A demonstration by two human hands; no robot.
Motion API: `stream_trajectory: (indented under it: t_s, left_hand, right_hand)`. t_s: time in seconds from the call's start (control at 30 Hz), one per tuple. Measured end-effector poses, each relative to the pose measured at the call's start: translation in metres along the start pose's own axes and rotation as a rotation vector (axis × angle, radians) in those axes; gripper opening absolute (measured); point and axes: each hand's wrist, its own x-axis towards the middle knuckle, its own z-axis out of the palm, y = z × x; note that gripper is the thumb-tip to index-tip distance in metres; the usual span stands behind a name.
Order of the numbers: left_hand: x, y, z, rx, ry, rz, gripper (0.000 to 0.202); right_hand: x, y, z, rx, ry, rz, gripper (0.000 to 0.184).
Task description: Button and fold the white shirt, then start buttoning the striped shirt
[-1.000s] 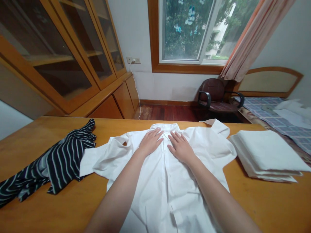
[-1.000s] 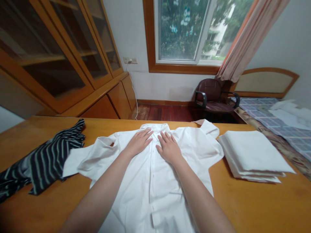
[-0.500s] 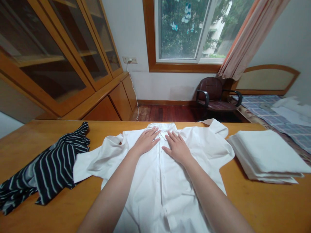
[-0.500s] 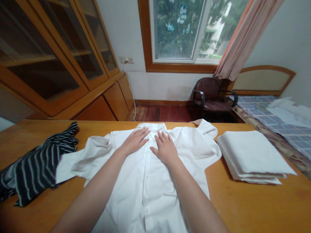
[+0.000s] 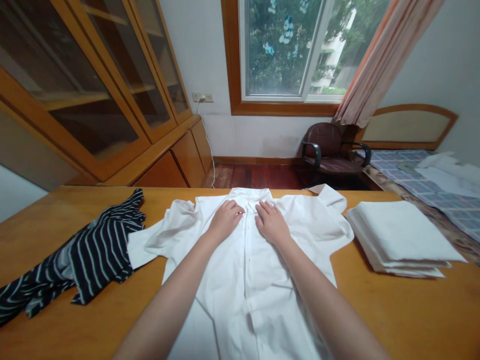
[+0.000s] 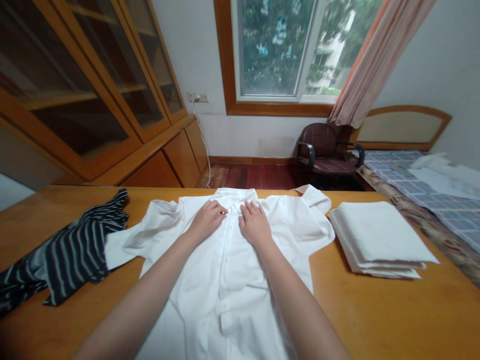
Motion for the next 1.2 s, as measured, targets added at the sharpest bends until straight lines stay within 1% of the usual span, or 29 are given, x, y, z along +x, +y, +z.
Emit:
stream_trajectory:
  t_s: [0.07,0.13,0.2,0.27,0.33,0.47,0.57,0.7,0.8,0.97,1.1,1.2]
  left_hand:
    - [-0.016,0.007,0.003,-0.110,-0.039,-0.074,0.013]
    - [-0.031,0.011,0.005,-0.189,-0.071,-0.110,0.013]
    - [-0.042,0.013,0.004,-0.233,-0.088,-0.095,0.013]
    - [-0.048,0.014,0.000,-0.249,-0.108,-0.064,0.016]
    - [-0.050,0.014,-0.004,-0.247,-0.126,-0.050,0.017]
    - [-0.049,0.013,-0.005,-0.236,-0.113,-0.041,0.016]
    - [-0.049,0.009,0.000,-0.241,-0.083,-0.047,0.014]
    - [-0.051,0.006,0.005,-0.249,-0.045,-0.079,0.016]
    - [-0.052,0.007,0.005,-0.247,-0.033,-0.107,0.015]
    - [-0.055,0.017,0.002,-0.183,-0.055,-0.144,0.012]
    - [-0.059,0.026,0.000,-0.111,-0.063,-0.148,0.012]
    - [-0.062,0.032,-0.002,-0.070,-0.089,-0.160,0.013]
  right_hand:
    - [0.001,0.000,-0.002,0.025,0.029,-0.008,0.040]
    - [0.001,0.001,-0.006,0.061,0.060,-0.021,0.034]
    - [0.001,0.000,-0.011,0.091,0.089,-0.024,0.025]
    - [-0.001,-0.003,-0.017,0.094,0.105,-0.018,0.016]
    - [-0.004,-0.008,-0.024,0.074,0.091,-0.028,0.012]
    - [-0.011,-0.031,-0.033,0.092,-0.018,-0.041,0.007]
    - [-0.018,-0.052,-0.029,0.086,-0.070,0.054,0.006]
    - [-0.032,-0.069,-0.017,0.010,-0.010,0.178,0.014]
    - [-0.040,-0.072,-0.012,-0.024,0.022,0.201,0.020]
    - [-0.046,-0.070,-0.012,-0.039,0.032,0.137,0.026]
    - [-0.048,-0.067,-0.014,-0.001,0.013,0.132,0.023]
    - [-0.051,-0.065,-0.018,0.032,-0.004,0.127,0.018]
